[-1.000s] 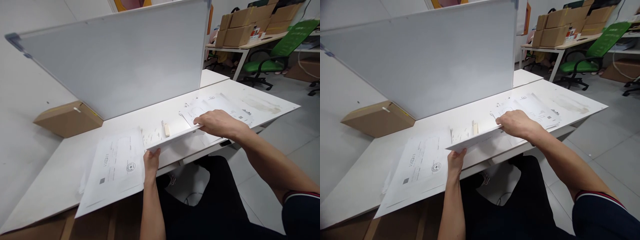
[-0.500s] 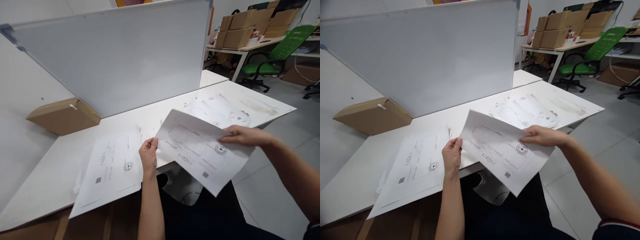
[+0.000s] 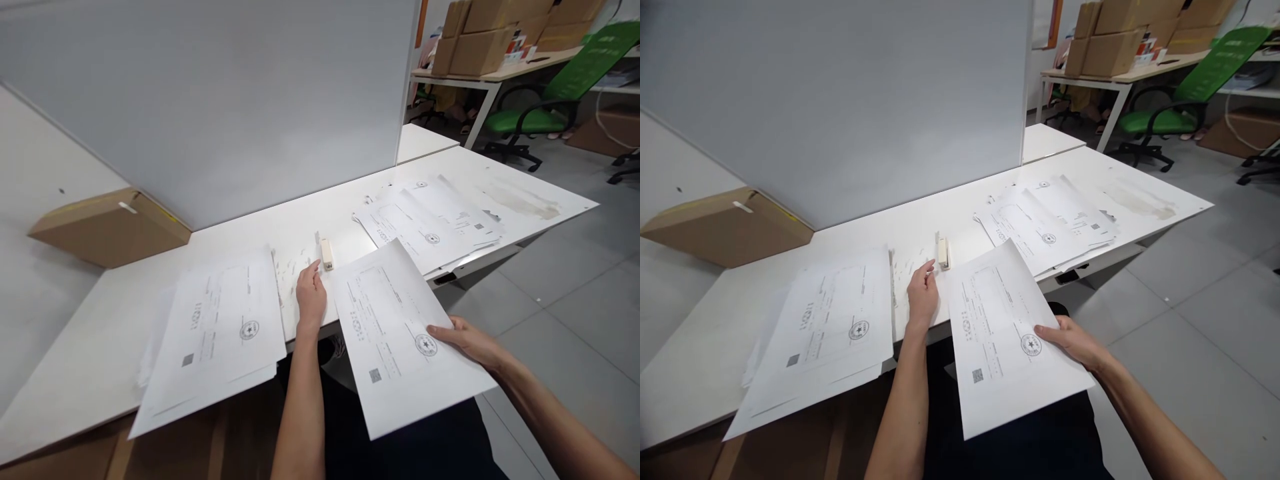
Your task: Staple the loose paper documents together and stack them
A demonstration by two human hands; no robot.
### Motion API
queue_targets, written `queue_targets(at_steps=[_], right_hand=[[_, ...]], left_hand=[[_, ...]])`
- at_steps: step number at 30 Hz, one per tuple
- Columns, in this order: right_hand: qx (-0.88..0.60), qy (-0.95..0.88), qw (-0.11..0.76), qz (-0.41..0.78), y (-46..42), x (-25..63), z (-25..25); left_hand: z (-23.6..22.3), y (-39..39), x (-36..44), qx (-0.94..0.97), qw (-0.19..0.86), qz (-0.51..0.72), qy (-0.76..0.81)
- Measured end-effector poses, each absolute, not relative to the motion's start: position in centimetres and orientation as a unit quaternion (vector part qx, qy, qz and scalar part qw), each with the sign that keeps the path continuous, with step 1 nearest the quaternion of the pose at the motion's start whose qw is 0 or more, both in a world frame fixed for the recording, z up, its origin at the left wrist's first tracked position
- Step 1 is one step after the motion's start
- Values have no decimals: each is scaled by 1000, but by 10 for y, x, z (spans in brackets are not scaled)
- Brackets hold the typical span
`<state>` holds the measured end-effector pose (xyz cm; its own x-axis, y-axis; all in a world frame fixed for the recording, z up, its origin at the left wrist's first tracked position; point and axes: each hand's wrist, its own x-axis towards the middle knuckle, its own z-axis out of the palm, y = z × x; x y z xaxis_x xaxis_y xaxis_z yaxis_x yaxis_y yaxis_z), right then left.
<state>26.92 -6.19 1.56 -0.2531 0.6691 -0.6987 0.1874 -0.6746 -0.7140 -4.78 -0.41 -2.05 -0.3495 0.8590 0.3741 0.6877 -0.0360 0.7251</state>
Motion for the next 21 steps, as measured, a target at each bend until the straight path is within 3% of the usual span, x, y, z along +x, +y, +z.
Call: queue_targets(at_steps=[17, 21], right_hand=[[-513, -392, 175, 743, -48, 257, -5], [-567, -383, 165, 710, -51, 262, 6]], left_hand=[[-21, -5, -46, 595, 105, 369, 706], [-24, -5, -47, 601, 93, 371, 702]])
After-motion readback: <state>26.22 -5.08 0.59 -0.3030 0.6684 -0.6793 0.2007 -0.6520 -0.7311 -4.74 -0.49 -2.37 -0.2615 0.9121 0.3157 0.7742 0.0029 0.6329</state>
